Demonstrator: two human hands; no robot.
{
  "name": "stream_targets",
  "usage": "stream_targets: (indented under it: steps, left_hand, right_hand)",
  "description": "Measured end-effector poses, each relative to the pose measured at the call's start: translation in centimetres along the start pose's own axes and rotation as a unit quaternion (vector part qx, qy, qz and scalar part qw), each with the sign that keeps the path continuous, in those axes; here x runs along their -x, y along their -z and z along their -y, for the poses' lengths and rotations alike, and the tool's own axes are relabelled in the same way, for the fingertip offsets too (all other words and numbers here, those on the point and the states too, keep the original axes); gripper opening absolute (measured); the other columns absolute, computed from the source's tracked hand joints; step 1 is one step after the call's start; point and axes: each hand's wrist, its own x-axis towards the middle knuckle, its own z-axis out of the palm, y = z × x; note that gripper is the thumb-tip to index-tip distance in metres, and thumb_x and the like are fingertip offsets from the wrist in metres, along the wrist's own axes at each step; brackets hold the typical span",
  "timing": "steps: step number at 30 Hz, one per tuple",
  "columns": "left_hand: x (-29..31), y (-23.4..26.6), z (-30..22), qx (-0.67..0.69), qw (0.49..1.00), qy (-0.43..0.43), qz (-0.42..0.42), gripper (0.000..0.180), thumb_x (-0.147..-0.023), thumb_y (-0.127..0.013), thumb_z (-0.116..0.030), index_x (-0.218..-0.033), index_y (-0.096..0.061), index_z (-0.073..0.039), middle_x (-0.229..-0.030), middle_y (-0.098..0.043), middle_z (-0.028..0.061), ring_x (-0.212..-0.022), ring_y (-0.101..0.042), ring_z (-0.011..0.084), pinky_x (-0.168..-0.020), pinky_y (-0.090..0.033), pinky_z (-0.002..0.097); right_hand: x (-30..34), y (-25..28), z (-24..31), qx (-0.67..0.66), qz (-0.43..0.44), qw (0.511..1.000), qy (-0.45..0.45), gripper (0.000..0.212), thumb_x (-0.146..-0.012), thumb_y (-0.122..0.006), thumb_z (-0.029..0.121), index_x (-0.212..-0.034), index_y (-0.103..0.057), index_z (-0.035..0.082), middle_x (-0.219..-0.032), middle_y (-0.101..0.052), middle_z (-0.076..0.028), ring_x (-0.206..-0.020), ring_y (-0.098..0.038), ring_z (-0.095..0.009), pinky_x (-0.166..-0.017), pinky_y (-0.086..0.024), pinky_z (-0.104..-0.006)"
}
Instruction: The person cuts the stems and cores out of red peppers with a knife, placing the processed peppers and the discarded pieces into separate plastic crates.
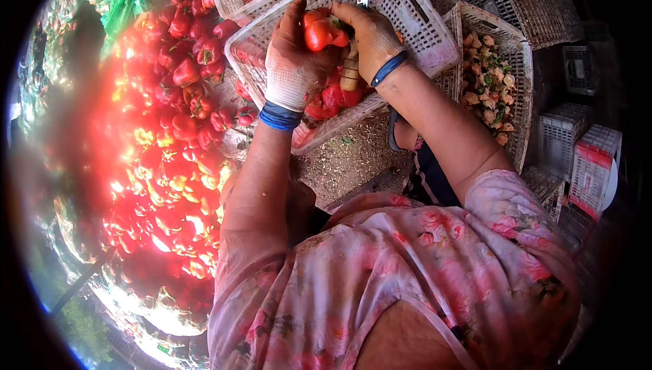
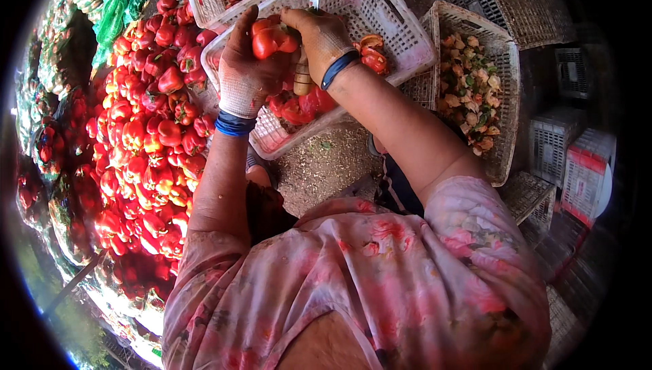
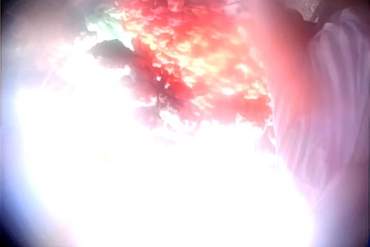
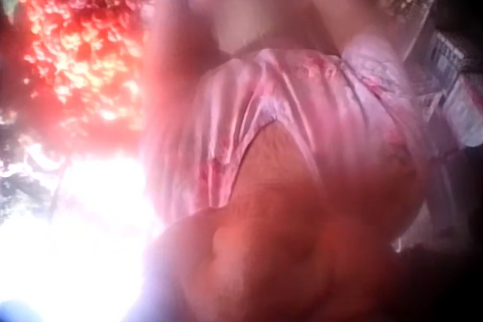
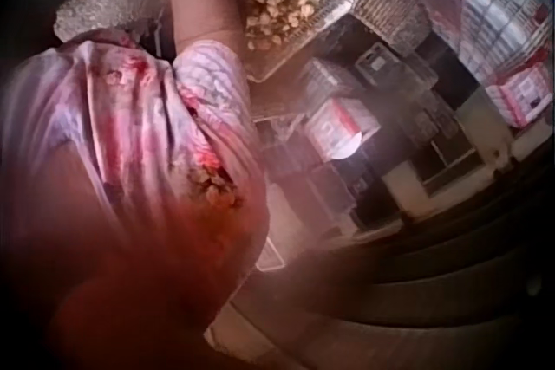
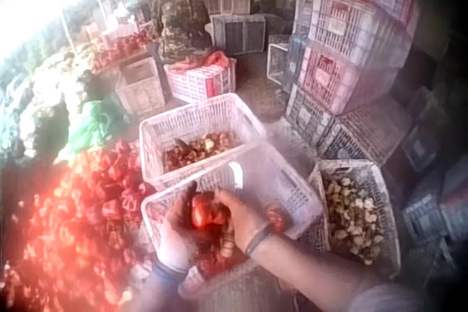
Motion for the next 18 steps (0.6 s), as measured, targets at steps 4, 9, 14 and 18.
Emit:
stream_targets:
  steps: [4,9,14,18]
  left_hand:
    - [0.7,0.2,-1.2,0.056,0.983,0.166,-0.056,0.068,-0.071,-0.082,-0.006,-0.13,-0.05,0.004,-0.112,-0.067,0.0109,-0.095,-0.064,0.0172,-0.086,-0.053,0.0297]
    - [1.6,-0.6,5.3,-0.431,0.882,0.189,0.001,0.067,-0.064,-0.084,-0.044,-0.113,-0.059,-0.006,-0.1,-0.068,0.0186,-0.095,-0.068,0.034,-0.086,-0.053,0.0444]
    - [2.4,1.6,2.7,-0.45,0.876,0.135,0.109,0.073,-0.071,-0.079,-0.05,-0.126,-0.057,-0.007,-0.117,-0.064,0.0209,-0.108,-0.064,0.0362,-0.092,-0.051,0.0454]
    - [-1.0,12.3,4.2,-0.315,0.941,0.11,0.065,0.053,-0.086,-0.072,-0.044,-0.115,-0.066,0.0,-0.092,-0.071,0.0111,-0.084,-0.069,0.0204,-0.075,-0.054,0.032]
  right_hand:
    - [-0.3,0.5,-0.6,0.014,-0.026,0.998,0.047,0.034,-0.091,-0.065,0.035,-0.102,-0.065,0.003,-0.076,-0.063,-0.01,-0.05,-0.058,-0.019,-0.045,-0.05,-0.0347]
    - [-0.6,-0.1,1.9,-0.02,-0.044,0.995,0.084,0.03,-0.09,-0.068,0.033,-0.095,-0.064,0.004,-0.067,-0.06,-0.008,-0.047,-0.056,-0.018,-0.044,-0.048,-0.0327]
    - [0.4,3.8,5.0,0.109,-0.084,0.98,0.143,0.032,-0.089,-0.069,0.037,-0.098,-0.066,0.006,-0.065,-0.059,-0.004,-0.049,-0.056,-0.015,-0.044,-0.044,-0.0292]
    - [2.3,12.6,6.8,0.305,-0.194,0.924,0.124,0.037,-0.089,-0.067,0.045,-0.101,-0.07,0.01,-0.06,-0.054,-0.001,-0.046,-0.05,-0.011,-0.043,-0.037,-0.0259]
